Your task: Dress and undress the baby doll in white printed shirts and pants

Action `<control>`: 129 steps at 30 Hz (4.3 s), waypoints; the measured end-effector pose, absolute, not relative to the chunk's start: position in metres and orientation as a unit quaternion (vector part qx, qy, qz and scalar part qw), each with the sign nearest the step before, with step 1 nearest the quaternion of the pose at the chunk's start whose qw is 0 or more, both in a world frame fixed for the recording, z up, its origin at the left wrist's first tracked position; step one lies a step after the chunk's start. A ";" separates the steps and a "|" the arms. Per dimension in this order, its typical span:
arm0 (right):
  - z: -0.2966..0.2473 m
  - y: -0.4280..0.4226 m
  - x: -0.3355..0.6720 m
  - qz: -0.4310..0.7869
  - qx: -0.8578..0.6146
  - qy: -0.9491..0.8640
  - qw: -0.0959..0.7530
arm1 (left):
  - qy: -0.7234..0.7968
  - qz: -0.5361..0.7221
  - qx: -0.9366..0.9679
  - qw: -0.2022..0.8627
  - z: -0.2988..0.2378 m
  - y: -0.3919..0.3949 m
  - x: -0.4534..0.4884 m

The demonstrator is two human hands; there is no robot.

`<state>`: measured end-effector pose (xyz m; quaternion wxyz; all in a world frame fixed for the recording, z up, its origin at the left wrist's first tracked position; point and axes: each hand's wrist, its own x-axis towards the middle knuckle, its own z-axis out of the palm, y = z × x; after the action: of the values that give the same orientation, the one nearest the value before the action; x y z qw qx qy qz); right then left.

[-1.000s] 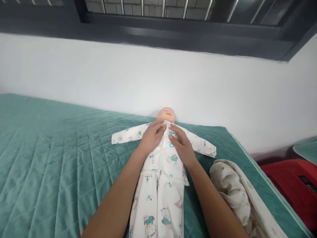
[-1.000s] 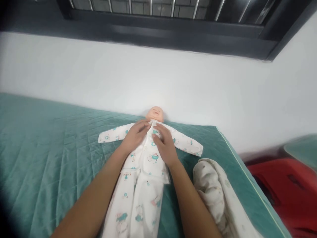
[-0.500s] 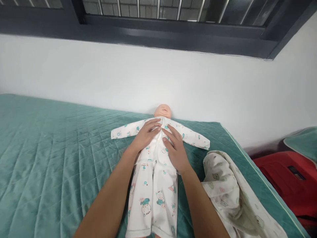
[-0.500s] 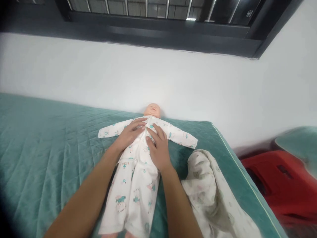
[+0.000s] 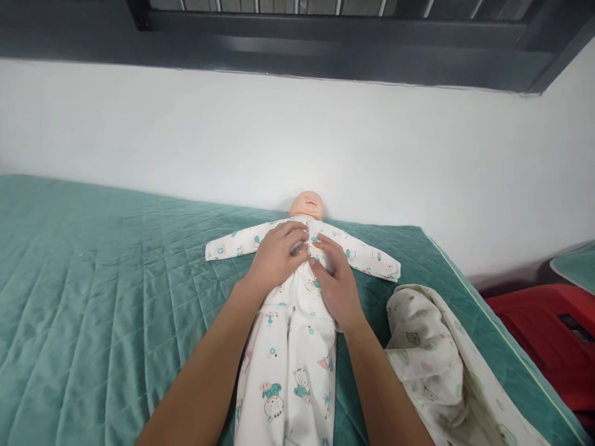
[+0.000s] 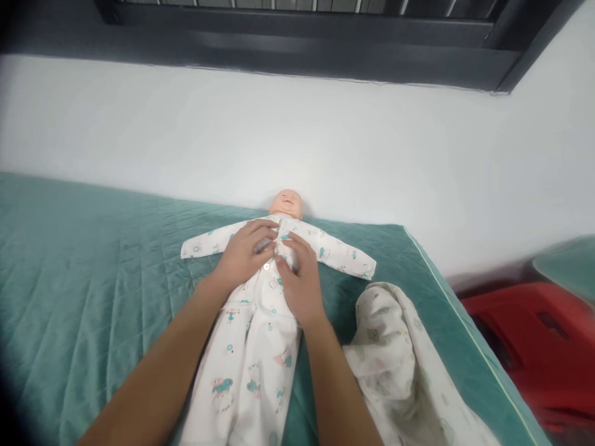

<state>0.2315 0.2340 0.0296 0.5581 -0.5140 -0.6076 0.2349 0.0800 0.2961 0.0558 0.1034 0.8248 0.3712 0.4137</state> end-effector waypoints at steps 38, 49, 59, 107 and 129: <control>0.030 0.227 0.230 0.227 -0.531 -0.629 0.521 | 0.317 0.355 0.801 0.364 0.045 0.272 0.040; 0.033 0.224 0.221 0.207 -0.539 -0.611 0.542 | 0.310 0.351 0.798 0.380 0.045 0.271 0.040; 0.032 0.226 0.223 0.191 -0.526 -0.619 0.551 | 0.297 0.366 0.796 0.379 0.042 0.273 0.039; 0.033 0.224 0.230 0.191 -0.521 -0.661 0.506 | 0.351 0.372 0.786 0.347 0.050 0.263 0.044; 0.035 0.224 0.234 0.227 -0.503 -0.656 0.514 | 0.338 0.381 0.779 0.365 0.050 0.264 0.041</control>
<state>0.2339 0.2241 0.0355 0.5139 -0.5034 -0.6565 0.2270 0.0413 0.2640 0.0499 0.3654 0.7793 0.3378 0.3808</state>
